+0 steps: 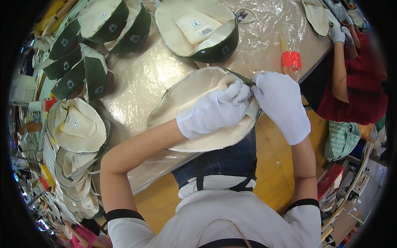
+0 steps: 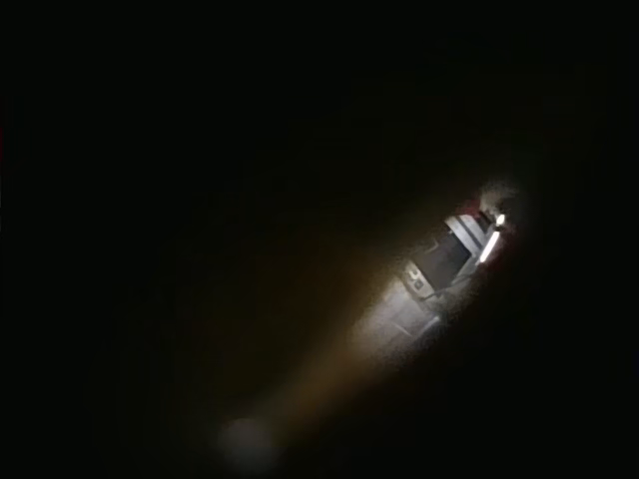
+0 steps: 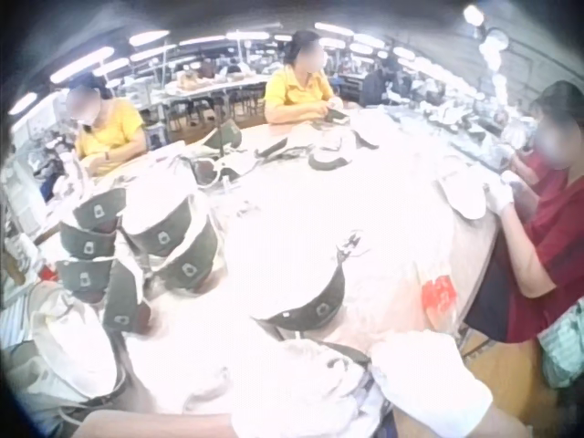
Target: The person applies liquid from a plastic bottle to the inner rim of hat parts and presses the edges together. They handle multiple hat parts one at a time, stacking finished pieces on the table.
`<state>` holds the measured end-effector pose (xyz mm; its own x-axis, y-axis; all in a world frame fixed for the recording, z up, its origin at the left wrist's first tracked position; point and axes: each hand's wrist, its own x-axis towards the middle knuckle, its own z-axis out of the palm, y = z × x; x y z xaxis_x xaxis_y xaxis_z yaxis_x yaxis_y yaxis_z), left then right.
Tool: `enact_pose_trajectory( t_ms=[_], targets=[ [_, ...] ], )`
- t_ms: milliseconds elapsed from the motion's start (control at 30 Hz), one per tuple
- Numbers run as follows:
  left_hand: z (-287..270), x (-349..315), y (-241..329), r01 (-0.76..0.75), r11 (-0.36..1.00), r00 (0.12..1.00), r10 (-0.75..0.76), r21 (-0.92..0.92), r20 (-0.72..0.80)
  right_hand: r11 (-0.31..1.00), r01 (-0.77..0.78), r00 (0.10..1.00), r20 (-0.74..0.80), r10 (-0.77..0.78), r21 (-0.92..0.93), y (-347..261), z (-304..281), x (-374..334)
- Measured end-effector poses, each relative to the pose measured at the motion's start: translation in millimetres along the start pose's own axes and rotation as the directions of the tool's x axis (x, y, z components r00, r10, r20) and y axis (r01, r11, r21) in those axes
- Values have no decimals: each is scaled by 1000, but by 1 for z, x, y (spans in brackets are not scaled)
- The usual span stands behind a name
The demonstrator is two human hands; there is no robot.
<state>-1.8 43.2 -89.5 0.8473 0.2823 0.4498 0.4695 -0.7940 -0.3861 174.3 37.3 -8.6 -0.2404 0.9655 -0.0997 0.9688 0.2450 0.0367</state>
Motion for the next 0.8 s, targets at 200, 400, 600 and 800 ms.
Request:
enact_pose_trajectory(
  t_ms=[200, 400, 600, 800],
  targets=[
    [-9, -4, 2, 74, 986, 996, -68, -150, 50, 993, -87, 994, -52, 92, 81, 4, 3, 12],
    [-8, -2, 1, 120, 946, 993, -121, -301, 16, 981, -120, 990, -59, 130, 150, 11, 8, 14],
    [-4, -3, -3, 185, 900, 970, -103, -394, 220, 918, 395, 866, -340, -366, 18, 14, 10, 24],
    [2, -2, -1, 182, 933, 983, -171, -311, 63, 940, 338, 921, -185, -342, -55, 11, 12, 36]
  ],
)
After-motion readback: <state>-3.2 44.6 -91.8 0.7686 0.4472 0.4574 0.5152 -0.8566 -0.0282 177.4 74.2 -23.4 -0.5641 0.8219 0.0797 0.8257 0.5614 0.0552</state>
